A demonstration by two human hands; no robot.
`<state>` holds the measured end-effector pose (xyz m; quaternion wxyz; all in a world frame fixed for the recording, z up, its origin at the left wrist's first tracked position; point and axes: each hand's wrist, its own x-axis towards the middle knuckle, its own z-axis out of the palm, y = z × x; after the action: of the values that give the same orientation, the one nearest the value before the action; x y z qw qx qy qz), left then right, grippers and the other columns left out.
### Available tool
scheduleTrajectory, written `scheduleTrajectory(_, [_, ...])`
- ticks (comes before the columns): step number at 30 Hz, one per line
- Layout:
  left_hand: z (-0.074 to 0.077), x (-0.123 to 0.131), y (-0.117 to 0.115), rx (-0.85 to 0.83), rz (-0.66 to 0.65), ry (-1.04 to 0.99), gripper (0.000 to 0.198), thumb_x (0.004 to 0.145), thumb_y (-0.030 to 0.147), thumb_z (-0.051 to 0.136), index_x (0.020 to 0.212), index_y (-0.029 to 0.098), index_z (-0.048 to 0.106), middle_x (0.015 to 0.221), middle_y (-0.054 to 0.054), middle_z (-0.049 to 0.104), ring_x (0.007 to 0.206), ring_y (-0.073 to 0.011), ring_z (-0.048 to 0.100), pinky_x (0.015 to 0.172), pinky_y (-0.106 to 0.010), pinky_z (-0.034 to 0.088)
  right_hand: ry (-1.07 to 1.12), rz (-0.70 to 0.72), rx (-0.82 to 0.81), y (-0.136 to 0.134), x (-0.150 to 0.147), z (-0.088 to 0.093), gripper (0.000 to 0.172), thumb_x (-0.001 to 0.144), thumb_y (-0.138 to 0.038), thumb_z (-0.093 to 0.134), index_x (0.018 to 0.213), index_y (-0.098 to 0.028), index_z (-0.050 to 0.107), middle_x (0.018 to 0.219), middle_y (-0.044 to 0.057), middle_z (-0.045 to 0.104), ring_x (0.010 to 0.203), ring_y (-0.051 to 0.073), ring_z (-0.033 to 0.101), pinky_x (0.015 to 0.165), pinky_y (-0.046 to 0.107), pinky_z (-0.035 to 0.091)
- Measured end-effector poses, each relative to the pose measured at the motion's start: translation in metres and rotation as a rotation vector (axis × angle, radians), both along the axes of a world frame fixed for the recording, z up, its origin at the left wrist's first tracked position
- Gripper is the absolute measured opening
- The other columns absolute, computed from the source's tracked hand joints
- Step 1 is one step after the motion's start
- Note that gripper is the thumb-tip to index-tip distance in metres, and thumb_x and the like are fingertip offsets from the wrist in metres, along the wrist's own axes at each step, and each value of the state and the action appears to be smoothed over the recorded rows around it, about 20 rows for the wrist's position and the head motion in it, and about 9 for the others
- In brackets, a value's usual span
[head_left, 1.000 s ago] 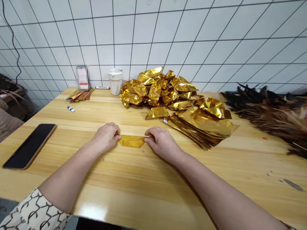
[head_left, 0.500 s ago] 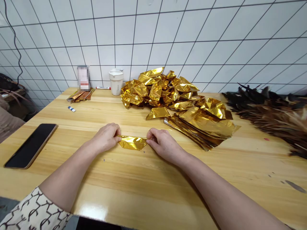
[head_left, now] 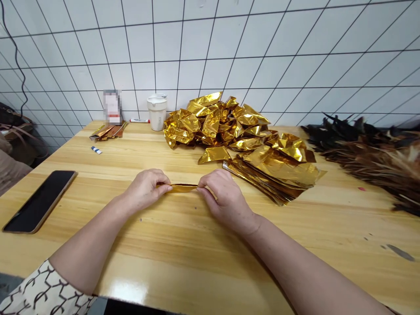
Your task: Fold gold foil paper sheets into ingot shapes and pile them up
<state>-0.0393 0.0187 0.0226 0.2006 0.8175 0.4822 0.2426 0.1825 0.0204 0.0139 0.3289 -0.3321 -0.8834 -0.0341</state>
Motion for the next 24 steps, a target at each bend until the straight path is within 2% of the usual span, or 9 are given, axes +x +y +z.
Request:
scheduleTrajectory(4, [-0.003,0.003,-0.003,0.266,-0.043,0.176,0.015,0.085,0.018,0.057,0.076,0.019,0.069,0.073,-0.004,0.065,0.074,-0.0176,0.06,0.07,-0.03,0.045,-0.087,-0.028,0.108,-0.003,-0.003,0.001,0.017,0.091,-0.02,0.045,0.099,-0.014,0.059,0.088,0.011,0.065,0.085,0.023,0.052,0.08,0.039,0.035])
scheduleTrajectory(7, [-0.007,0.007,-0.007,0.407,-0.079,0.275,0.02,0.089,0.024,0.054,0.076,0.019,0.068,0.075,-0.006,0.065,0.074,-0.0186,0.058,0.069,-0.031,0.044,-0.178,-0.017,0.115,-0.006,-0.006,0.002,0.018,0.092,-0.023,0.047,0.097,-0.015,0.062,0.089,0.01,0.066,0.086,0.023,0.051,0.084,0.039,0.032])
scheduleTrajectory(12, [-0.011,0.015,-0.012,0.466,-0.146,0.305,0.027,0.093,0.026,0.048,0.075,0.018,0.066,0.074,-0.005,0.063,0.074,-0.0174,0.056,0.069,-0.03,0.041,-0.212,0.033,0.08,-0.008,-0.009,0.0,0.029,0.095,-0.021,0.041,0.079,-0.017,0.064,0.074,0.004,0.064,0.077,0.017,0.051,0.087,0.036,0.03])
scheduleTrajectory(18, [-0.015,0.019,-0.012,0.6,-0.212,0.239,0.029,0.095,0.026,0.046,0.073,0.018,0.064,0.069,-0.003,0.063,0.068,-0.0161,0.055,0.064,-0.029,0.04,-0.148,0.092,0.147,-0.008,-0.012,-0.005,0.032,0.097,-0.024,0.041,0.075,-0.017,0.063,0.066,0.002,0.062,0.068,0.015,0.048,0.085,0.034,0.033])
scheduleTrajectory(24, [-0.015,0.006,-0.004,0.666,-0.146,0.222,0.026,0.091,0.021,0.048,0.071,0.017,0.063,0.066,-0.003,0.063,0.063,-0.0158,0.055,0.059,-0.027,0.042,-0.095,0.083,0.123,-0.003,-0.006,-0.002,0.027,0.094,-0.021,0.045,0.074,-0.017,0.062,0.067,0.003,0.064,0.066,0.015,0.051,0.078,0.033,0.035])
